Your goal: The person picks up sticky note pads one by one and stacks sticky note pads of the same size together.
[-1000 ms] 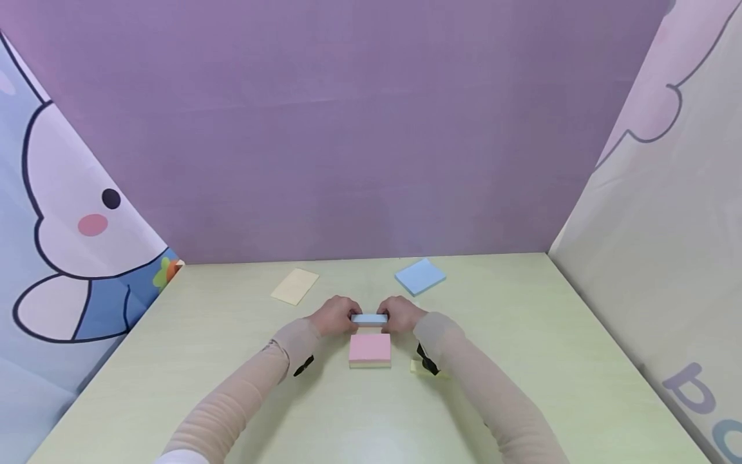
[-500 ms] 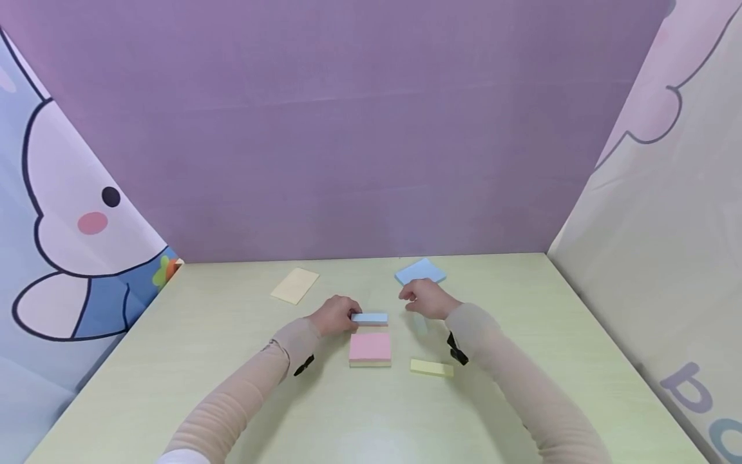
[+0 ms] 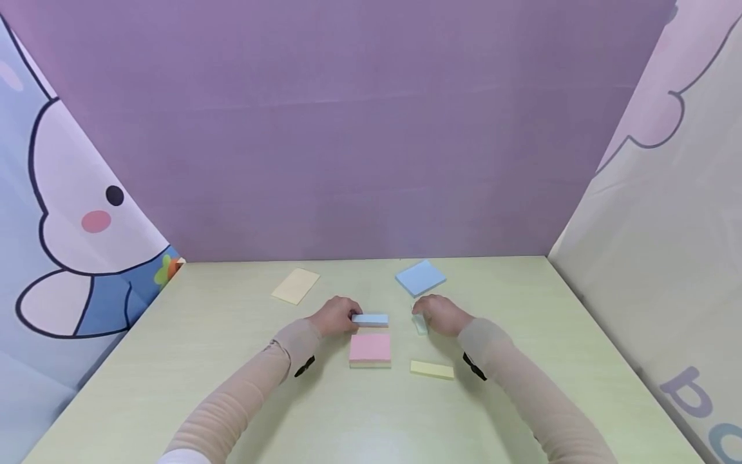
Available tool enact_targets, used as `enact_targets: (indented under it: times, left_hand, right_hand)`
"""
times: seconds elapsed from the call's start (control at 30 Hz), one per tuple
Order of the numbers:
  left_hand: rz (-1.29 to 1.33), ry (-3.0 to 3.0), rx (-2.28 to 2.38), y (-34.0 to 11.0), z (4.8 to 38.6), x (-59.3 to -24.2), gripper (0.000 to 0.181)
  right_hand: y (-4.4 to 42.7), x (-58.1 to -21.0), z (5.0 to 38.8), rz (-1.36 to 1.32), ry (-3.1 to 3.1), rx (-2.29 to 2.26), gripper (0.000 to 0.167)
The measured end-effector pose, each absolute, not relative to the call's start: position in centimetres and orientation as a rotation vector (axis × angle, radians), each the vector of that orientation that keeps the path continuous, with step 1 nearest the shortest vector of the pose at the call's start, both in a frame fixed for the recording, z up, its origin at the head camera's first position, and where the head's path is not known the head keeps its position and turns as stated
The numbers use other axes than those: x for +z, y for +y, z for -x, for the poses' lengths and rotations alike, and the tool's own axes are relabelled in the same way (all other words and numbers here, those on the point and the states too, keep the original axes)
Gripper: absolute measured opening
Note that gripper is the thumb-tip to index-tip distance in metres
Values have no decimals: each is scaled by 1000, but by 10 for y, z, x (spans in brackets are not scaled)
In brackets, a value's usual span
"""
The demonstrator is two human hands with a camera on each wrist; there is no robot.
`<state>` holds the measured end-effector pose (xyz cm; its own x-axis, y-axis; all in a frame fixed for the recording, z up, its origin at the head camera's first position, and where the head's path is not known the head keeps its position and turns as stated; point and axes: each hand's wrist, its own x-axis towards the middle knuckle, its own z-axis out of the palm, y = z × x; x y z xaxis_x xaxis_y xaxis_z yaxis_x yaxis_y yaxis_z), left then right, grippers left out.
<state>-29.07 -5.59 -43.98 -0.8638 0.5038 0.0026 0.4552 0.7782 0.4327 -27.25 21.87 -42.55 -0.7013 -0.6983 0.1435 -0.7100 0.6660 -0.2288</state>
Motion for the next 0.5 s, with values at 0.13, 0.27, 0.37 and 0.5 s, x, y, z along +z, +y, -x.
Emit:
enact_targets:
  times: [0.13, 0.27, 0.37, 0.5]
  left_hand:
    - [-760, 2854, 652, -56, 290, -439, 22]
    - [-767, 2863, 647, -56, 290, -440, 21]
    - [-775, 2868, 656, -57, 291, -441, 21]
    - [-779, 2871, 659, -57, 291, -442, 21]
  right_hand:
    - [219, -431, 276, -1282, -2764, 409, 31]
    - [218, -433, 277, -1287, -2775, 393, 27]
    - [217, -431, 275, -1268, -2787, 398, 26]
    - [214, -431, 273, -1237, -2790, 393, 24]
